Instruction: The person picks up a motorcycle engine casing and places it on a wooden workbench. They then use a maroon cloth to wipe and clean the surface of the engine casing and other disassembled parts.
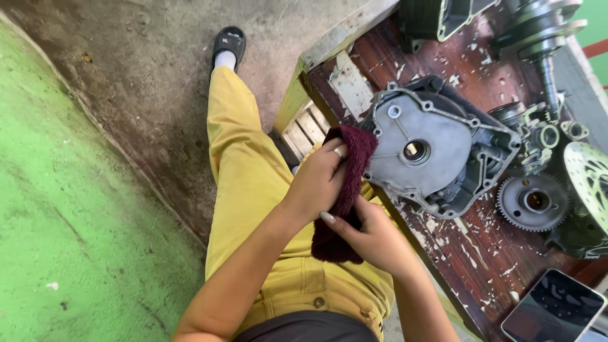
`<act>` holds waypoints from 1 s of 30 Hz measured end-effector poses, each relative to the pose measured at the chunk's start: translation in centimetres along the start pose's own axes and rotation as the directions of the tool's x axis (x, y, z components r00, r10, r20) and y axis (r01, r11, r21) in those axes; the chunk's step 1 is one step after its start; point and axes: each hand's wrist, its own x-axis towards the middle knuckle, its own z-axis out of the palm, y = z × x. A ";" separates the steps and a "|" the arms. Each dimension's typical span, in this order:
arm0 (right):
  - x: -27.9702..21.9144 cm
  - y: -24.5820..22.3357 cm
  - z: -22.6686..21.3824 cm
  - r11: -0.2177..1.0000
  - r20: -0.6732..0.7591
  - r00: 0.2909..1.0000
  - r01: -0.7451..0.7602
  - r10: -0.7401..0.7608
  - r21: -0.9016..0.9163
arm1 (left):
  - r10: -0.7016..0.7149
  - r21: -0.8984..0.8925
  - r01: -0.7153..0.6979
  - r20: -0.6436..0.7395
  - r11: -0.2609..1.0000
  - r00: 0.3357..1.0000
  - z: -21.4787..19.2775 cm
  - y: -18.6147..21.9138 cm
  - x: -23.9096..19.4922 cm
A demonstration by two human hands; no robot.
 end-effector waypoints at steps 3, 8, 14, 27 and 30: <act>-0.1 0.9 0.7 1.000 0.051 0.999 -0.003 0.003 0.007 | -0.073 0.021 0.072 0.035 0.997 0.997 0.3 -1.2 -1.5; -1.2 1.4 2.7 0.996 0.215 0.974 -0.075 0.063 0.046 | -0.315 0.163 0.281 0.249 0.946 0.916 -1.4 -1.9 -5.1; -0.7 0.7 3.0 0.997 0.136 0.990 -0.043 0.033 0.072 | -0.170 -0.081 0.173 0.041 0.982 0.985 -1.6 -0.4 -3.8; 0.7 1.5 0.5 0.998 -0.043 0.997 0.062 -0.062 0.005 | -0.081 0.359 0.060 0.044 0.931 0.996 0.6 -2.4 -0.1; 0.7 2.0 1.3 0.996 -0.008 0.999 0.039 -0.039 0.084 | -0.130 0.277 0.120 0.018 0.953 0.991 0.7 -2.8 -0.7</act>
